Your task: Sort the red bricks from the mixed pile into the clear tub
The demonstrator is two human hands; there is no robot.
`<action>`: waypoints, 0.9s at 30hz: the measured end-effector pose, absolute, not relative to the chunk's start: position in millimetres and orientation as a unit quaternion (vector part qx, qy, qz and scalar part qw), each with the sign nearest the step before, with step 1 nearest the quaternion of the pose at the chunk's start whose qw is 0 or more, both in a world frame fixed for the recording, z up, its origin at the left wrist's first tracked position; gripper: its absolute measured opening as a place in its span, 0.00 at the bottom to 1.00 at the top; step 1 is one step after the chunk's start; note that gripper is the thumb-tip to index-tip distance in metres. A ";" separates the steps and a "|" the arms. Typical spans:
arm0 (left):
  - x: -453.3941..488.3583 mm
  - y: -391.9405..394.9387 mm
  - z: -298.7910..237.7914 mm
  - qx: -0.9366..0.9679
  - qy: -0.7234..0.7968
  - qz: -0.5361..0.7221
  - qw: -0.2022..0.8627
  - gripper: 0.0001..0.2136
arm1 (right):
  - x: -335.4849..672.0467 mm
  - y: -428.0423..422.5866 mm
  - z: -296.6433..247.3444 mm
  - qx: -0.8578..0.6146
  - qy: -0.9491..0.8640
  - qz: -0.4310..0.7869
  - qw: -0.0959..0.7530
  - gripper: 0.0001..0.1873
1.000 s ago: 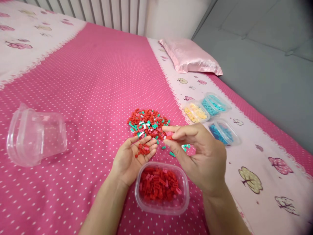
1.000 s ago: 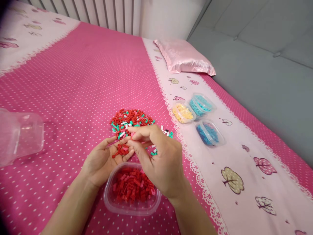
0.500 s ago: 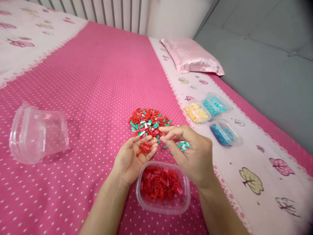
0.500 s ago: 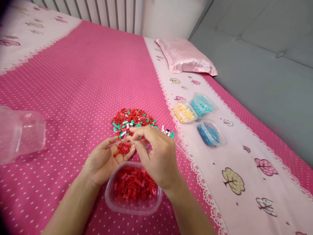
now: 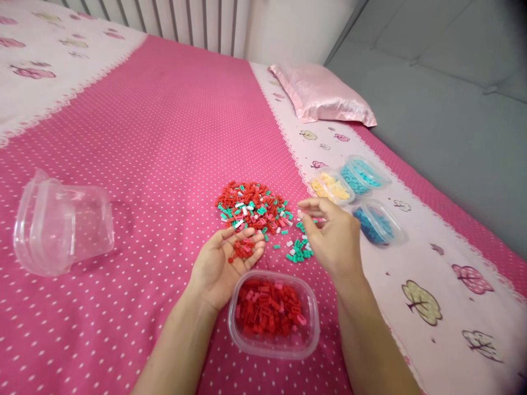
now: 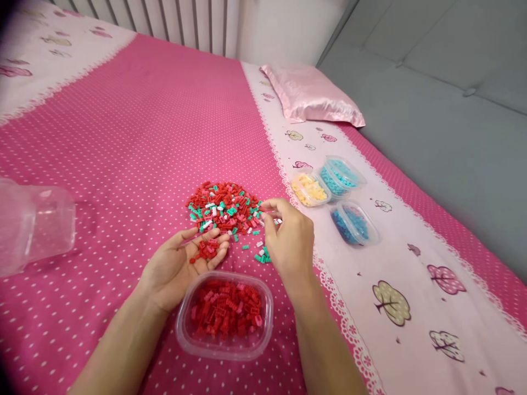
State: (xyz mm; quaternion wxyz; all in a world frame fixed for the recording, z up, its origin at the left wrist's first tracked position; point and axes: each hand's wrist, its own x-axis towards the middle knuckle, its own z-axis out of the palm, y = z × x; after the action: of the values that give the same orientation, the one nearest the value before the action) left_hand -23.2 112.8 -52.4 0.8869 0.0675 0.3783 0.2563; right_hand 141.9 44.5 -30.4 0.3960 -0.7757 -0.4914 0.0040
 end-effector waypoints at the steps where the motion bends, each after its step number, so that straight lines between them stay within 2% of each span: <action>1: -23.2 112.7 -52.3 0.066 0.378 0.255 0.887 0.11 | 143.2 46.2 -33.5 -0.786 -0.494 0.014 0.370 0.09; 4: -22.8 112.4 -51.8 0.063 0.382 0.253 0.886 0.11 | 144.6 52.2 -44.7 -0.817 -0.493 0.036 0.298 0.12; 8: -22.7 112.2 -51.1 0.069 0.384 0.255 0.885 0.12 | 144.9 59.9 -60.2 -0.834 -0.490 0.049 0.251 0.13; 18: -22.7 112.3 -51.0 0.069 0.384 0.255 0.885 0.11 | 146.2 64.0 -74.9 -0.800 -0.537 0.072 0.258 0.13; 27: -23.1 111.9 -51.3 0.074 0.381 0.256 0.885 0.12 | 144.1 63.3 -66.5 -0.806 -0.519 0.064 0.278 0.12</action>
State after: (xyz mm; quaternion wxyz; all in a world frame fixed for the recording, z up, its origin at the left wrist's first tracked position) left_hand -23.1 111.9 -51.3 0.8853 0.0741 0.3811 0.2560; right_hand 144.1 63.3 -66.5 0.2781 -0.8060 -0.5186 0.0641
